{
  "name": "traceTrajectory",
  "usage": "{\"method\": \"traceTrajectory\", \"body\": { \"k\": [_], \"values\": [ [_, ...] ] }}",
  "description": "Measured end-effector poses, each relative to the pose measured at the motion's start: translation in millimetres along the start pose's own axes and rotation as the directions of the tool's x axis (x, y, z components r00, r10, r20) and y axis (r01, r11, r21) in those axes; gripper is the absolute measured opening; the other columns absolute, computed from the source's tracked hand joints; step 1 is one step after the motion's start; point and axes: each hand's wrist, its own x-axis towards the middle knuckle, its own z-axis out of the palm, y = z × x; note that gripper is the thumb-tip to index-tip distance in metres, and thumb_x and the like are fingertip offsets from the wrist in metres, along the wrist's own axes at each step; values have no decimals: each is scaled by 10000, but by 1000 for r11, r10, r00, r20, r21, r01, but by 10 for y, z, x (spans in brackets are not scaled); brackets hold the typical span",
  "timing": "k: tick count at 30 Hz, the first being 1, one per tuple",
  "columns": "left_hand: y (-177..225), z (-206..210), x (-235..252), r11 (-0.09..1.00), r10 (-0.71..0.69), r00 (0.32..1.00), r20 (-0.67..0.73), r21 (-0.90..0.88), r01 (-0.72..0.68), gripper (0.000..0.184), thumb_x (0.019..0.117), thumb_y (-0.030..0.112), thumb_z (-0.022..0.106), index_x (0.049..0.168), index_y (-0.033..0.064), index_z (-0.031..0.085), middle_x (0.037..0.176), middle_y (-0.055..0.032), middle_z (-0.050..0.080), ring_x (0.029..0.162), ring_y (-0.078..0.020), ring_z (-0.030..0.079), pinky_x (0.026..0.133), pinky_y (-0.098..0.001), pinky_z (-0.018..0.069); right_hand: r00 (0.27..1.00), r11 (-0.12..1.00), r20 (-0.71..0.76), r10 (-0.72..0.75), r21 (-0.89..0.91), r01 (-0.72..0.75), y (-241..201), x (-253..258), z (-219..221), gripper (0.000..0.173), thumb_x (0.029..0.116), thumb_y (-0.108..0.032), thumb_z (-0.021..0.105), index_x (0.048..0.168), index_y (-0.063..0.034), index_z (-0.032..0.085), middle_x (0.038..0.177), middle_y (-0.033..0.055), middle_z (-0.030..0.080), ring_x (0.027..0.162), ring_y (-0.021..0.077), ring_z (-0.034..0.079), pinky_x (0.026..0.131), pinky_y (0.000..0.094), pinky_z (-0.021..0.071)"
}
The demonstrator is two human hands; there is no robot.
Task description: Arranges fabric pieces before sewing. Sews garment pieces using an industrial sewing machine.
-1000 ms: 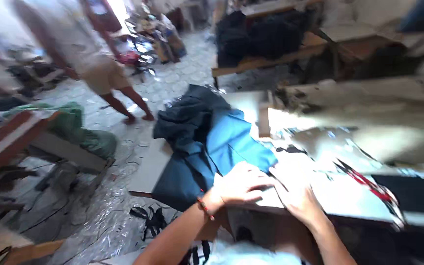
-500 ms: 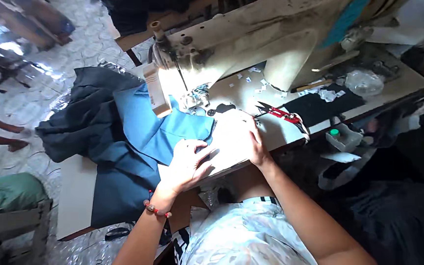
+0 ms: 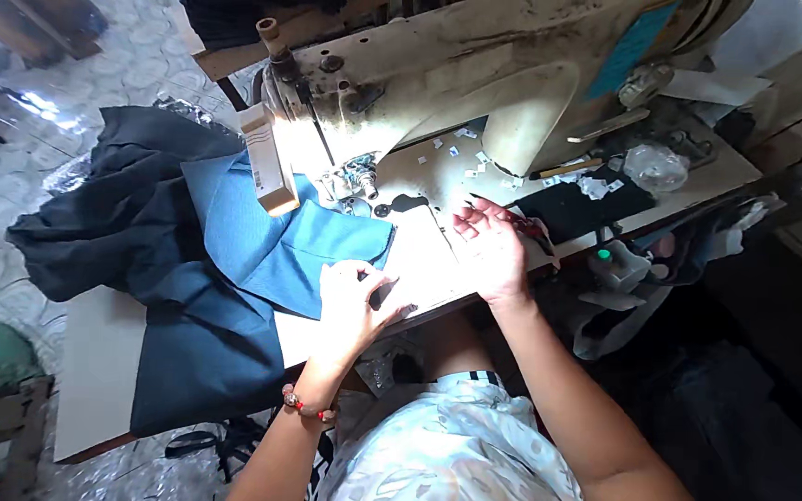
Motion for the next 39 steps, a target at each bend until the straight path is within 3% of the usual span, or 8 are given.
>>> {"method": "traceTrajectory", "body": {
  "k": [2,5,8,13,19,26,32,39],
  "values": [
    [-14,3,-10,1000,-4,1000,21,17,3,527,814,684,679,1073,238,787,1099,-61,655,1123,-282,583,1021,-587,366,995,949,23,-98,-299,100,-81,16,-96,326,1072,-162,257,1221,-169,547,1064,-62,689,982,60,692,905,271,570],
    [-22,-8,-17,1000,-29,998,49,9,29,597,803,689,672,1170,227,762,1137,-65,652,1151,-288,572,1050,-602,341,938,627,244,-247,-697,346,-58,35,-278,256,1003,-19,436,1182,43,608,1106,102,666,949,97,639,832,264,538],
    [-17,1,-18,999,-42,998,36,19,41,723,802,725,643,1304,209,708,1167,-74,656,1143,-292,575,1037,-602,350,878,392,414,-241,-786,478,-15,-34,-246,234,941,25,543,1135,60,670,1198,178,664,1124,208,647,984,336,532],
    [-29,5,-33,999,-39,998,41,26,38,738,801,746,634,1315,222,704,1170,-61,644,1159,-270,571,1072,-609,329,871,169,449,-201,-860,482,91,-20,-179,250,942,17,604,1173,25,701,1223,186,662,1144,299,646,996,427,530],
    [-46,32,-33,998,-38,999,38,42,36,795,799,788,612,1351,221,683,1190,-66,649,1178,-280,570,1084,-614,327,878,107,395,-271,-894,435,115,3,-184,225,949,-18,632,1160,-5,708,1162,162,691,1095,307,660,954,474,528],
    [-67,43,-46,996,-2,1000,1,94,2,813,791,834,560,1322,234,704,1173,-75,681,1147,-292,620,1063,-660,368,912,1,343,-226,-936,352,179,11,-148,439,813,-109,829,1226,-37,697,1103,153,714,1020,353,667,851,558,521],
    [-107,84,-43,989,114,992,-60,102,-107,737,828,801,532,1246,234,750,1127,-120,689,1079,-330,628,963,-623,417,927,59,339,-160,-934,352,203,-52,-132,238,904,-99,717,1130,-34,755,1122,147,731,1074,322,687,921,526,539],
    [-7,73,-129,945,294,947,-131,190,-268,482,934,649,568,1153,273,776,1278,-116,692,1304,-422,550,1071,-768,222,901,127,408,-150,-895,427,13,-242,-254,188,875,-191,723,1005,-58,748,1165,124,710,1142,310,649,922,544,505]
  ]
}}
